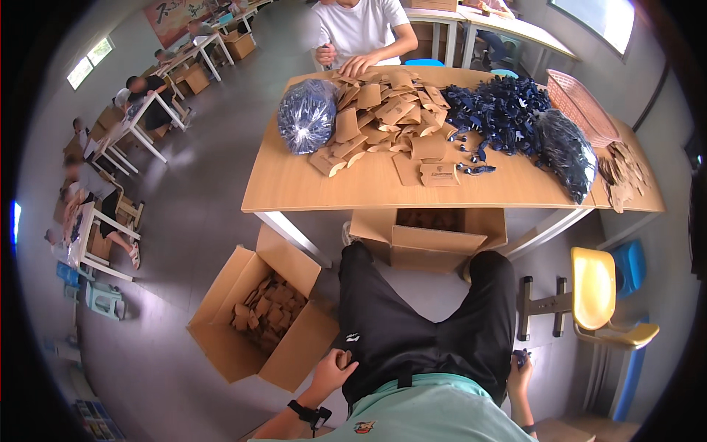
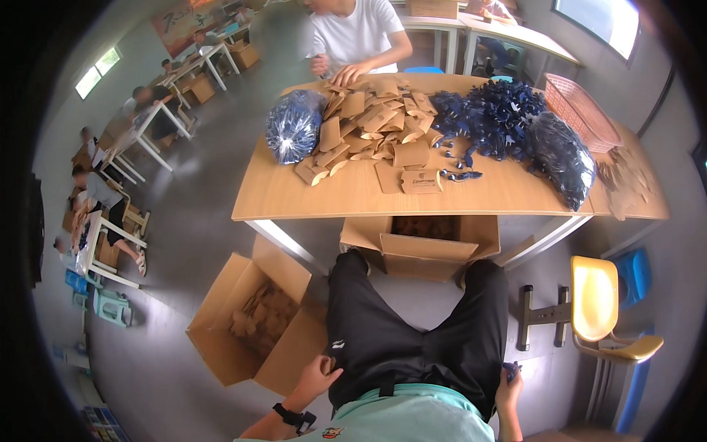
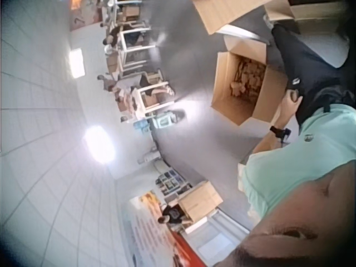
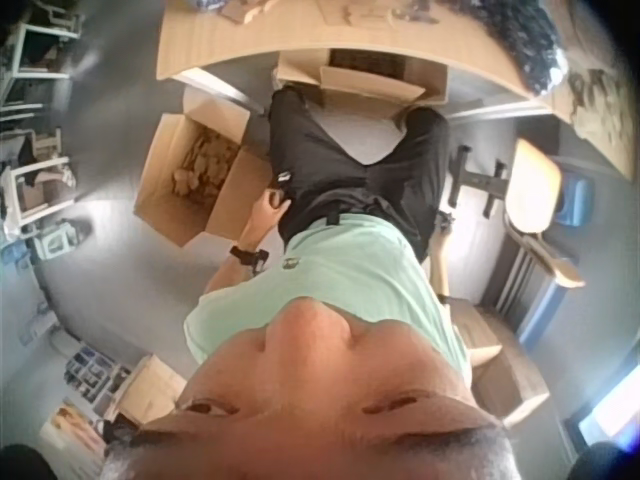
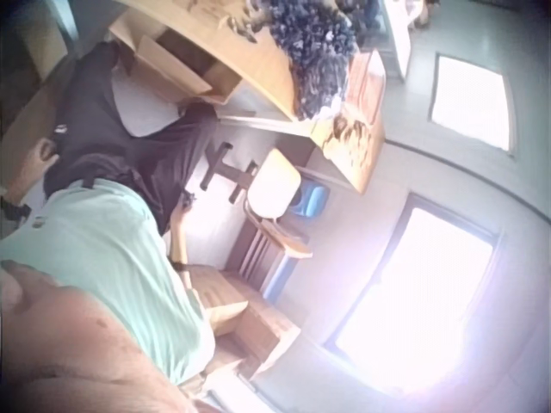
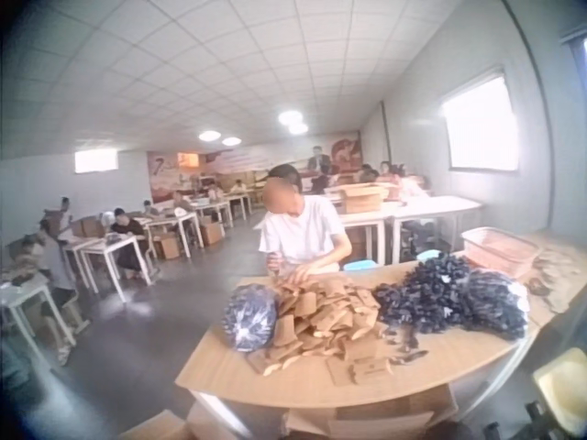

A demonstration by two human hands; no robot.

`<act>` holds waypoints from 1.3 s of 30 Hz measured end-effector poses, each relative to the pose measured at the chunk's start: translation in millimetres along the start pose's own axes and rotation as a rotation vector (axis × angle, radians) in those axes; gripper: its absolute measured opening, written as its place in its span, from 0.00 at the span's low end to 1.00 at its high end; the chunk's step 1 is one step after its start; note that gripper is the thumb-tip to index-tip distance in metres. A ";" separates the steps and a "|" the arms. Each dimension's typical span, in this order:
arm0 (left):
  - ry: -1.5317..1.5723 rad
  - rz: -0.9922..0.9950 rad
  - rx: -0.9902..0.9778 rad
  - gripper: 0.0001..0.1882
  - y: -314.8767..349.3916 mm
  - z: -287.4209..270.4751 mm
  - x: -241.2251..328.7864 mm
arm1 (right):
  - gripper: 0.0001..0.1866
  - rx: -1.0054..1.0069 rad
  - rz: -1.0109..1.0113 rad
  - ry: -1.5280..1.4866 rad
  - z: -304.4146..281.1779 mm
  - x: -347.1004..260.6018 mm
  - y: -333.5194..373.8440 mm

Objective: The recorder is assembling small brown cardboard gift boxes and placing blue plastic items inside them.

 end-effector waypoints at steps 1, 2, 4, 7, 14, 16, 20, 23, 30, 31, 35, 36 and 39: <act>-0.096 0.141 0.080 0.29 3.9 -6.6 12.6 | 0.10 -0.015 0.131 -0.039 -2.1 -13.6 10.4; -0.192 0.285 0.158 0.28 9.5 -11.2 26.5 | 0.11 -0.028 0.263 -0.077 -1.9 -16.9 16.6; -0.231 0.241 0.130 0.28 18.8 -4.3 27.6 | 0.12 0.006 0.133 -0.055 7.0 36.7 7.7; -0.229 0.048 0.013 0.28 31.4 10.6 27.5 | 0.12 0.086 -0.162 0.048 14.3 76.6 4.6; -0.203 -0.137 -0.101 0.29 42.4 11.0 5.3 | 0.14 -0.168 0.450 -0.759 8.3 18.7 37.0; -0.148 -0.117 -0.098 0.28 41.3 9.7 2.3 | 0.10 -0.182 0.404 -0.731 8.1 23.6 41.2; 0.638 -0.272 -0.194 0.16 39.6 22.6 7.0 | 0.06 -0.309 0.469 -0.724 16.3 33.6 50.3; 1.045 -0.440 -0.279 0.12 44.9 26.4 17.3 | 0.06 -0.317 0.139 -0.336 22.2 54.4 34.0; 1.168 -0.497 -0.609 0.17 83.5 20.3 32.2 | 0.09 -0.472 0.477 -0.659 -21.7 84.8 72.8; 1.170 -0.444 -0.684 0.17 87.3 18.3 24.8 | 0.09 -0.516 0.490 -0.674 -22.9 95.1 69.2; 1.054 -0.436 -0.767 0.19 101.1 21.2 18.1 | 0.09 -0.690 0.533 -0.727 -30.9 127.3 49.6; 1.005 -0.372 -0.803 0.20 105.3 18.1 24.5 | 0.09 -0.737 0.540 -0.735 -31.9 130.8 45.1; 0.884 -0.293 -0.887 0.21 116.5 6.7 45.1 | 0.07 -0.776 0.330 -0.384 -52.8 24.6 -9.9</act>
Point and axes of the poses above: each hand's wrist, its own y-axis away from the middle knuckle, its own z-axis out of the palm, x = y × z, the point moved 8 cm from there along -y, towards the middle knuckle, and after that the axes turned 2 degrees about x, right-handed, at the moved point
